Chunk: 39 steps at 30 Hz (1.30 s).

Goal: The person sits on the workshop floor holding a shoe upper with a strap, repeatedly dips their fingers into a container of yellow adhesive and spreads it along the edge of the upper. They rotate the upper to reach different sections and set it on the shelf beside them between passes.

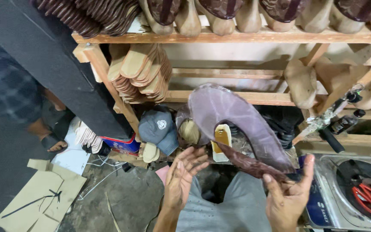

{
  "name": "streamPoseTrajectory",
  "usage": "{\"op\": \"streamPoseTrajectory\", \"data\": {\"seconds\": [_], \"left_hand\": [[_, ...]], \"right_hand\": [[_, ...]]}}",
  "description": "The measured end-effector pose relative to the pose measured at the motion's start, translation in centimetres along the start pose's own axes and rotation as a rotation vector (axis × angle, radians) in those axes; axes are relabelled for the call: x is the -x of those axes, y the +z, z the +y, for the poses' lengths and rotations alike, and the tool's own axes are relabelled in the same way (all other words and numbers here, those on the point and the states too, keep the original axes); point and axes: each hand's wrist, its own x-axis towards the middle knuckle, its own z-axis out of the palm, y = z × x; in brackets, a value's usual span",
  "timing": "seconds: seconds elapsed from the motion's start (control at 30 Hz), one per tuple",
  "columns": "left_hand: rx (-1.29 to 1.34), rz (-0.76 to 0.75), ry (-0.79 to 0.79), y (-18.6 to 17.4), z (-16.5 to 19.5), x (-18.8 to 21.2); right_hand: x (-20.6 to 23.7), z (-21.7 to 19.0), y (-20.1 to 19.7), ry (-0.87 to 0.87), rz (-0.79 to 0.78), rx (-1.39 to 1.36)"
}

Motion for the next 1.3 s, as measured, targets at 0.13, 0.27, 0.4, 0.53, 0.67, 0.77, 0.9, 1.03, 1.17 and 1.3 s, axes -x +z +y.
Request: {"op": "streamPoseTrajectory", "data": {"seconds": [0.13, 0.27, 0.4, 0.53, 0.67, 0.77, 0.9, 1.03, 1.17, 1.3], "left_hand": [[-0.034, 0.056, -0.029, -1.9, 0.4, 0.8], [-0.152, 0.16, -0.094, -3.0, -0.7, 1.6], [-0.196, 0.209, -0.126, -3.1, -1.9, 2.0], [-0.301, 0.244, -0.263, -2.0, -2.3, 2.4], [-0.312, 0.157, -0.262, -0.4, -2.0, 1.8], [-0.355, -0.003, -0.203, 1.2, -2.0, 0.7], [-0.3, -0.116, -0.064, 4.7, -4.3, -0.9], [-0.245, -0.169, -0.024, 7.9, -6.6, -1.1], [-0.321, -0.098, 0.046, 8.4, -6.3, -1.5], [-0.366, -0.065, 0.075, 7.9, -5.4, -1.7]], "right_hand": [[-1.3, -0.6, -1.2, -0.112, 0.015, -0.012], [-2.3, -2.8, -1.0, -0.11, 0.137, 0.015], [-3.4, -4.9, 0.9, -0.177, 0.182, 0.061], [-3.8, -5.7, 2.5, -0.139, 0.221, -0.103], [-3.6, -4.7, 2.2, -0.215, 0.141, 0.01], [-3.0, -3.2, 1.7, -0.196, 0.129, 0.207], [-1.2, -0.7, 3.4, -0.06, 0.166, 0.192], [0.0, 0.2, 6.1, -0.08, 0.058, -0.116], [0.9, -0.6, 7.1, -0.108, 0.037, -0.183], [1.7, -0.9, 7.5, -0.043, 0.108, 0.019]]}}
